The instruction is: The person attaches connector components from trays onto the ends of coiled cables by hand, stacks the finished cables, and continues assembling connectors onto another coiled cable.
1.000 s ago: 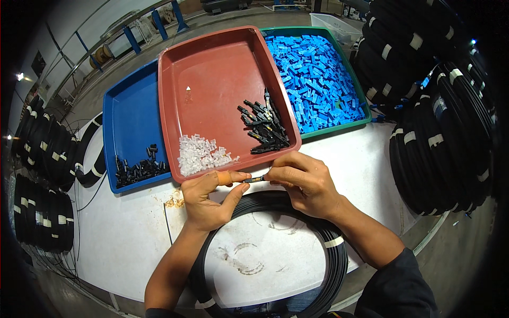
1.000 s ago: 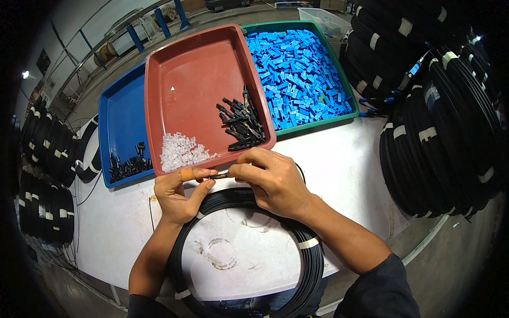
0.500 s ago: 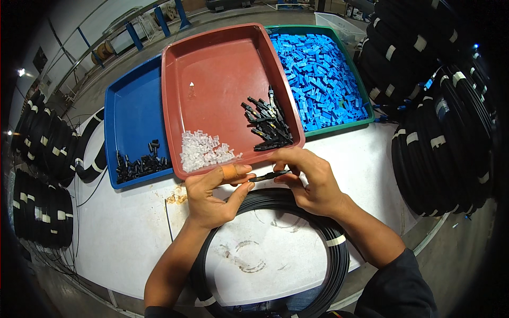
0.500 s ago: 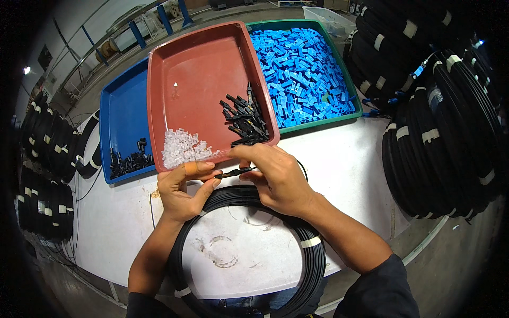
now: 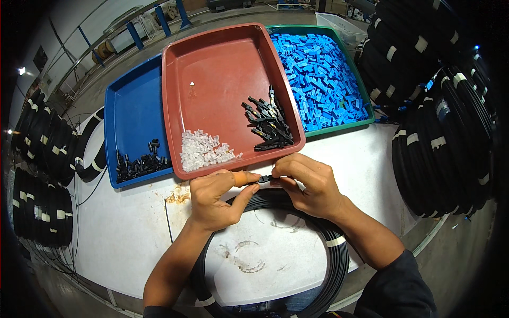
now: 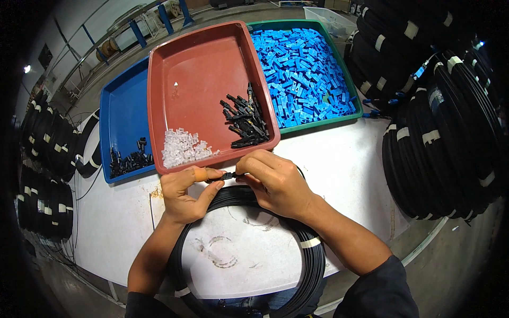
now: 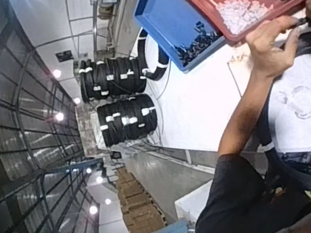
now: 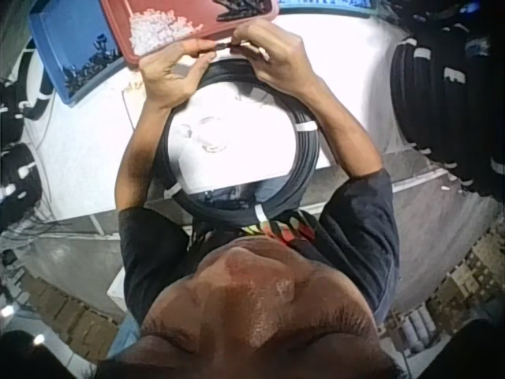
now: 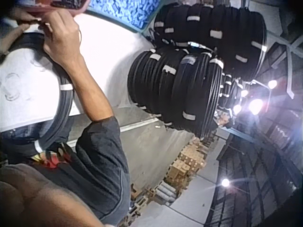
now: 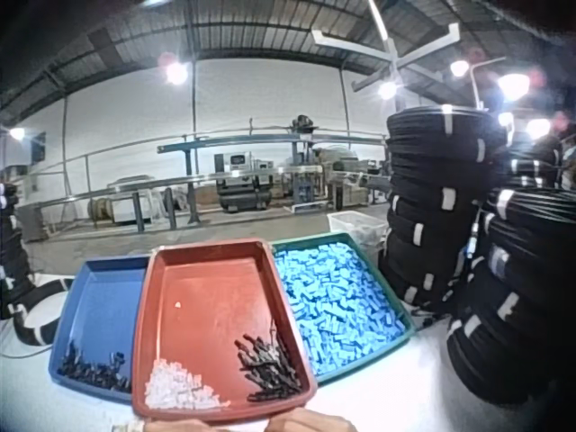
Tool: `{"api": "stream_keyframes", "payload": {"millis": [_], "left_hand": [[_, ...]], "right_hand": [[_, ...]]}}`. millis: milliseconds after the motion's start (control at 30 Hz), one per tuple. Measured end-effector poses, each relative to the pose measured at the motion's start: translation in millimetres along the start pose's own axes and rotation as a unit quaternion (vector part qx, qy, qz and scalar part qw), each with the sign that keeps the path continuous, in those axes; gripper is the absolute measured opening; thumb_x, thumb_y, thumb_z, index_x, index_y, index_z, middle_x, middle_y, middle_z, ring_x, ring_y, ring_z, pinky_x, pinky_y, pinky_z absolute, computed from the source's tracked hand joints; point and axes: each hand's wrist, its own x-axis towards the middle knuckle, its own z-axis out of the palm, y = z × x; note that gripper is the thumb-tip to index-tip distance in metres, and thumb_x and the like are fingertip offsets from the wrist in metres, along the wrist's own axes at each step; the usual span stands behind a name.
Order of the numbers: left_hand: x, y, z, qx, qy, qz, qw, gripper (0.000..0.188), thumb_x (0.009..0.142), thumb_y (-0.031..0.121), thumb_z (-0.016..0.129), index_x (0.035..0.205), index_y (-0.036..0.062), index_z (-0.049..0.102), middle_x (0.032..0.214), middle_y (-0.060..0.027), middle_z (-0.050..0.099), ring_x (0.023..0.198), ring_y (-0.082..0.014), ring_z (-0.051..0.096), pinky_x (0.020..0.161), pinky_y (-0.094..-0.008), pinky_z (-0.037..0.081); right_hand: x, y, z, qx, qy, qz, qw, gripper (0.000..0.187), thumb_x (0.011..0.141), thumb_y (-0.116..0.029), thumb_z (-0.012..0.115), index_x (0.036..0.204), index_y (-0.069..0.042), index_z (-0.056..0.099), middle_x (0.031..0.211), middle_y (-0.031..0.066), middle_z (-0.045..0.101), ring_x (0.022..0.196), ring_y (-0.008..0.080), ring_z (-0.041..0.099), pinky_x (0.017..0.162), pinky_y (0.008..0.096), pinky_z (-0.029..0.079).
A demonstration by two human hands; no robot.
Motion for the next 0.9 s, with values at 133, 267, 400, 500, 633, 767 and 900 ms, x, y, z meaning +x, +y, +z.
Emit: {"api": "stream_keyframes", "payload": {"millis": [133, 267, 400, 500, 633, 767, 900], "left_hand": [[0.4, -1.6, 5.4, -0.056, 0.050, -0.030, 0.997, 0.027, 0.074, -0.002, 0.084, 0.100, -0.0003, 0.076, 0.092, -0.0131, 0.078, 0.078, -0.0198, 0.075, 0.071, -0.0270, 0.058], [-3.4, -5.9, 8.5, -0.078, 0.076, -0.084, 0.990, 0.027, 0.074, -0.003, 0.084, 0.099, -0.0006, 0.076, 0.092, -0.0138, 0.078, 0.079, -0.0199, 0.076, 0.072, -0.0269, 0.059], [-0.9, -2.8, 1.5, -0.047, 0.031, -0.017, 0.998, 0.029, 0.074, -0.006, 0.082, 0.102, -0.0014, 0.075, 0.093, -0.0135, 0.078, 0.082, -0.0209, 0.076, 0.074, -0.0287, 0.059], [1.5, 1.4, 0.6, -0.036, -0.007, -0.029, 0.999, 0.029, 0.075, -0.007, 0.081, 0.103, -0.0020, 0.074, 0.093, -0.0138, 0.078, 0.083, -0.0206, 0.076, 0.075, -0.0291, 0.059], [4.8, 4.6, -0.7, -0.008, -0.021, -0.041, 0.999, 0.027, 0.074, -0.002, 0.083, 0.101, -0.0004, 0.076, 0.097, -0.0120, 0.078, 0.083, -0.0204, 0.075, 0.078, -0.0302, 0.058], [7.7, 3.6, -2.9, 0.007, -0.001, -0.030, 1.000, 0.025, 0.078, 0.001, 0.080, 0.102, -0.0006, 0.076, 0.098, -0.0117, 0.078, 0.084, -0.0216, 0.074, 0.082, -0.0321, 0.058], [24.1, 1.5, -25.6, -0.009, 0.052, -0.120, 0.991, 0.017, 0.089, 0.006, 0.073, 0.104, -0.0024, 0.075, 0.100, -0.0137, 0.077, 0.093, -0.0170, 0.073, 0.086, -0.0314, 0.056]], "right_hand": [[-2.4, 1.6, -0.5, -0.013, -0.011, 0.004, 1.000, 0.025, 0.075, 0.009, 0.074, 0.095, -0.004, 0.065, 0.092, 0.0090, 0.066, 0.079, 0.0282, 0.068, 0.067, 0.0368, 0.055], [1.4, 1.5, -1.7, 0.019, -0.052, -0.004, 0.998, 0.023, 0.078, 0.003, 0.074, 0.099, -0.006, 0.067, 0.095, 0.0079, 0.067, 0.083, 0.0282, 0.068, 0.069, 0.0383, 0.054], [1.6, -2.4, -0.3, -0.020, -0.088, -0.026, 0.996, 0.024, 0.080, 0.000, 0.072, 0.102, -0.008, 0.069, 0.097, 0.0072, 0.068, 0.085, 0.0284, 0.068, 0.072, 0.0390, 0.053], [-1.1, 3.2, -2.0, -0.053, -0.100, -0.049, 0.992, 0.026, 0.080, 0.000, 0.071, 0.105, -0.009, 0.071, 0.098, 0.0070, 0.069, 0.087, 0.0286, 0.068, 0.074, 0.0386, 0.053], [-2.6, 2.3, 2.1, -0.021, -0.103, -0.013, 0.994, 0.029, 0.079, 0.002, 0.071, 0.106, -0.009, 0.071, 0.100, 0.0079, 0.070, 0.088, 0.0297, 0.069, 0.075, 0.0393, 0.054], [-3.6, 3.6, 2.5, 0.005, -0.109, 0.011, 0.994, 0.031, 0.078, 0.004, 0.070, 0.107, -0.008, 0.072, 0.100, 0.0088, 0.071, 0.088, 0.0299, 0.069, 0.075, 0.0392, 0.055], [-1.2, -1.4, 2.6, -0.004, -0.122, 0.019, 0.992, 0.029, 0.079, 0.005, 0.071, 0.105, -0.008, 0.073, 0.099, 0.0090, 0.071, 0.087, 0.0293, 0.070, 0.075, 0.0385, 0.056]]}}
